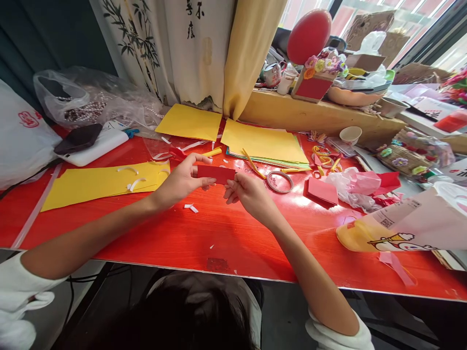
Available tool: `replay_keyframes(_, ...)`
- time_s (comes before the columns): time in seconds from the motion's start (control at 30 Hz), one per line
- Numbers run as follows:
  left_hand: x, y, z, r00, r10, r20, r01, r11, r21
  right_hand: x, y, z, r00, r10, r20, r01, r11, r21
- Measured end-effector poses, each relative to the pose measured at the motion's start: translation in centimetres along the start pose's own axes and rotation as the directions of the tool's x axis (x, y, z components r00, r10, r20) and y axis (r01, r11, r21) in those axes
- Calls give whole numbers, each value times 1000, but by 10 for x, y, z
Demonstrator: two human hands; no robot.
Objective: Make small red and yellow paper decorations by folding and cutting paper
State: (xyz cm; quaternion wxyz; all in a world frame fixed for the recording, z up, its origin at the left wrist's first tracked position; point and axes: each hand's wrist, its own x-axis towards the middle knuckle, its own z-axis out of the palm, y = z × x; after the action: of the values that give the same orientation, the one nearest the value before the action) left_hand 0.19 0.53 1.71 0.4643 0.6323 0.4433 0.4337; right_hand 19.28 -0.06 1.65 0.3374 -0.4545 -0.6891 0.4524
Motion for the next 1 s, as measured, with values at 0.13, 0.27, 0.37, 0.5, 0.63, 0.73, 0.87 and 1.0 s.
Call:
replay_keyframes(0.13, 2, 0, -2, 1000, 8, 0, -8, 1000, -14, 1, 0, -2, 1000, 19, -9, -19, 1000, -10)
replay_keyframes(0.27, 13, -5, -19, 994, 59, -93, -58, 998, 6, 6, 6, -20, 989, 42, -141, -37, 998, 44)
replay_keyframes(0.37, 25, -9, -34, 970, 80, -228, -98, 993, -68, 9, 9, -35, 960, 38, -278, -3, 992, 124)
replay_keyframes(0.5, 25, -11, -28, 987, 99, -127, -109, 992, -72, 6, 3, -24, 965, 17, -261, 34, 981, 189)
replay_keyframes(0.63, 3, -8, 0, 992, 57, 113, -51, 997, -59, -4, -6, 11, 993, -33, -112, 59, 968, 245)
replay_keyframes(0.73, -9, -5, 13, 993, 61, 98, -55, 996, -68, -9, -8, 27, 997, -30, -76, 48, 968, 247)
replay_keyframes(0.87, -10, -7, 13, 998, 58, 28, -52, 978, -202, -11, -7, 29, 996, 8, -85, 11, 974, 224)
replay_keyframes(1.0, -6, -9, 12, 999, 36, 23, -28, 958, -284, -9, -8, 26, 998, 18, -54, -6, 977, 211)
